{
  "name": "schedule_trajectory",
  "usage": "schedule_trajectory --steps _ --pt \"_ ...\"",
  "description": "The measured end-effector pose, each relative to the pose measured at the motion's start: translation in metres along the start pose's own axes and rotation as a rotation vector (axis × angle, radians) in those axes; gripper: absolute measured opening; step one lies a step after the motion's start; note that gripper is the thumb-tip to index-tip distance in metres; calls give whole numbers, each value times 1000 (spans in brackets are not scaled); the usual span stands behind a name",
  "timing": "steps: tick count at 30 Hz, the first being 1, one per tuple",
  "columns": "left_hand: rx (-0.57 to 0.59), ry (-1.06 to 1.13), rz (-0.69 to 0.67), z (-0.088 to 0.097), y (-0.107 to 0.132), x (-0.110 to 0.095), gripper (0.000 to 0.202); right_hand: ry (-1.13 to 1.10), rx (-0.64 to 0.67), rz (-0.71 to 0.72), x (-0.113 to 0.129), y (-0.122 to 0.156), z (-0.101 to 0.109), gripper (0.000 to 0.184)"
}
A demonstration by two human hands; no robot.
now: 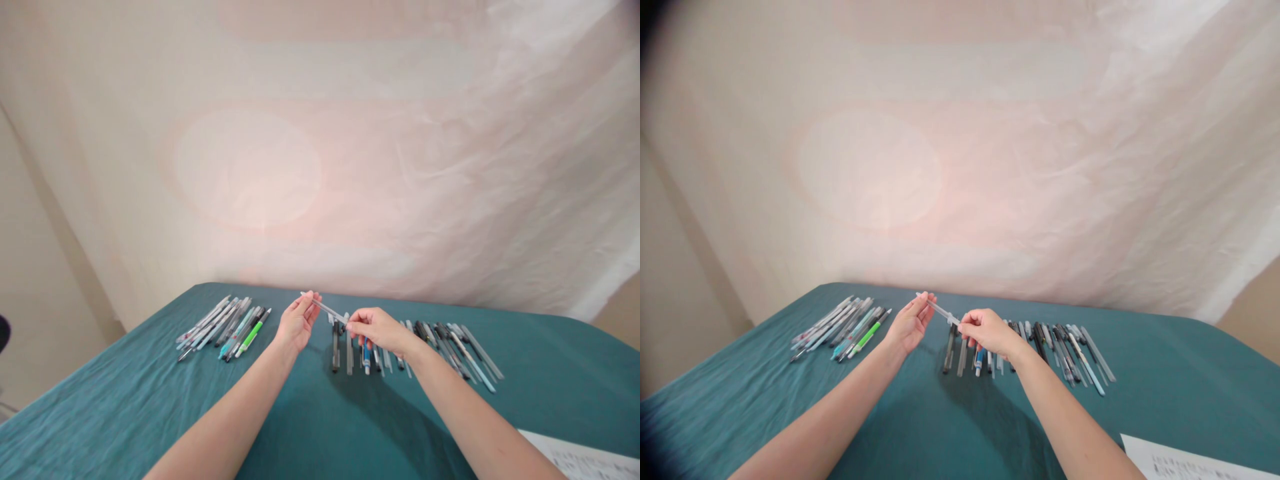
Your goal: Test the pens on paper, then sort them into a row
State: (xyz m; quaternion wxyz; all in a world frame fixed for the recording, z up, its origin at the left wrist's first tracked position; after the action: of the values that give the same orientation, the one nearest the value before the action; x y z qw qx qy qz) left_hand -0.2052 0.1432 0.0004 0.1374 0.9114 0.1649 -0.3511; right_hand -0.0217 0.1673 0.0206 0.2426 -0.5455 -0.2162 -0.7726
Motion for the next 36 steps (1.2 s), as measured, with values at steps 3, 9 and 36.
schedule_trajectory --steps 3,9,36 --pt "-4 -15 -1 1 0 1 9 42 -7 -9 -1 0 0 15" --pt "-30 -7 -27 4 -5 -8 9 199 16 -41 4 5 5 11" --pt "104 -855 -75 33 -15 25 29 726 -126 31 11 15 47 21"
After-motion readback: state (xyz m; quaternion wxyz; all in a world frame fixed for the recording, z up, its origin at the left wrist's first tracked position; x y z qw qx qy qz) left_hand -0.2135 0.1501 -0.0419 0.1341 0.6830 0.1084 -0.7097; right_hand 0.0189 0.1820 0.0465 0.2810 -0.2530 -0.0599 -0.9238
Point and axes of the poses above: each hand's wrist, its own y-axis away from the middle knuckle, its own z-axis out of the back of the hand, x = y × z, the point moved 2 cm from there along -y, towards the middle knuckle, and after that the axes turned 2 degrees about -x, right-handed, at the moved point
